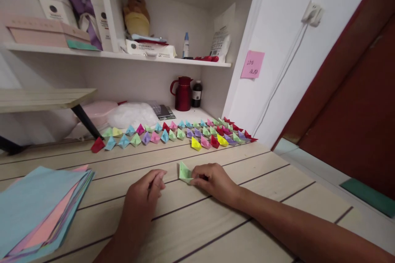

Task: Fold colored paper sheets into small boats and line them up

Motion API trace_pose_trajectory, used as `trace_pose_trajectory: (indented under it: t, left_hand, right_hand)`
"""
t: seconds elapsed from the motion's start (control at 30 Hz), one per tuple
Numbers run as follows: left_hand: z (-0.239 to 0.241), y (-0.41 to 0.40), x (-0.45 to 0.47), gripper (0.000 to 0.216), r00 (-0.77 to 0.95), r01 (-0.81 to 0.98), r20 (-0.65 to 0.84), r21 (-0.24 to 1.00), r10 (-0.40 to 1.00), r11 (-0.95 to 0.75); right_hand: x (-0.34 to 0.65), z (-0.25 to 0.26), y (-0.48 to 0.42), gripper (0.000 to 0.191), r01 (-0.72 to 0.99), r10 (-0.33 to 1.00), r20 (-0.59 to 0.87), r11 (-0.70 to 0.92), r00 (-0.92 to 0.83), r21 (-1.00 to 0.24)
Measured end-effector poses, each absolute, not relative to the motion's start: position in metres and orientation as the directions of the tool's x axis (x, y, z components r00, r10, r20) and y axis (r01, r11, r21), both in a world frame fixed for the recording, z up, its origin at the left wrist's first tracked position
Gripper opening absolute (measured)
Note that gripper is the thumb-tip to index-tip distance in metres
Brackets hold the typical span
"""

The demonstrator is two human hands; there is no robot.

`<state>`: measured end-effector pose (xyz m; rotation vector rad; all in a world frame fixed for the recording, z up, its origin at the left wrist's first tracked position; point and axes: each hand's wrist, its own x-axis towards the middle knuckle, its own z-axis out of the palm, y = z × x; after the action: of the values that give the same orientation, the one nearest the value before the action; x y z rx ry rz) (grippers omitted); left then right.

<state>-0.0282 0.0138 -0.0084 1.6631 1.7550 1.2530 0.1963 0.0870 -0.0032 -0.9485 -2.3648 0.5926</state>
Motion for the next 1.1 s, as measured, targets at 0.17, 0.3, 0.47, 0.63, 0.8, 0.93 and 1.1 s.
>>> trace_pose_trajectory:
  t: [0.17,0.3,0.47,0.63,0.8,0.93,1.1]
  left_hand:
    - [-0.013,0.020,-0.034,0.042,-0.275,0.447,0.224,0.891,0.935,-0.082]
    - [-0.011,0.021,-0.032,0.040,-0.258,0.411,0.187,0.909,0.948,-0.067]
    - [-0.009,0.023,-0.031,0.036,-0.233,0.427,0.169,0.903,0.958,-0.055]
    - [-0.011,0.023,-0.032,0.034,-0.231,0.440,0.161,0.897,0.960,-0.045]
    - [-0.016,0.024,-0.034,0.033,-0.221,0.475,0.139,0.880,0.965,-0.018]
    - [-0.014,0.024,-0.034,0.032,-0.206,0.527,0.140,0.850,0.968,-0.011]
    - [-0.011,0.024,-0.032,0.032,-0.196,0.561,0.139,0.828,0.971,-0.006]
  right_hand:
    - [0.187,0.007,0.110,0.017,0.502,0.681,0.348,0.720,-0.644,-0.480]
    - [0.172,0.009,0.124,0.010,0.506,0.588,0.504,0.807,-0.633,-0.306]
    - [0.160,0.018,0.142,0.013,0.596,0.506,0.654,0.796,-0.562,-0.104]
    - [0.170,0.024,0.162,0.011,0.686,0.549,0.752,0.705,-0.366,-0.180]
    - [0.182,0.015,0.172,0.009,0.709,0.576,0.739,0.679,-0.350,-0.193]
    - [0.181,0.006,0.171,0.008,0.708,0.579,0.708,0.688,-0.405,-0.157]
    - [0.177,0.002,0.169,0.010,0.714,0.571,0.688,0.691,-0.448,-0.109]
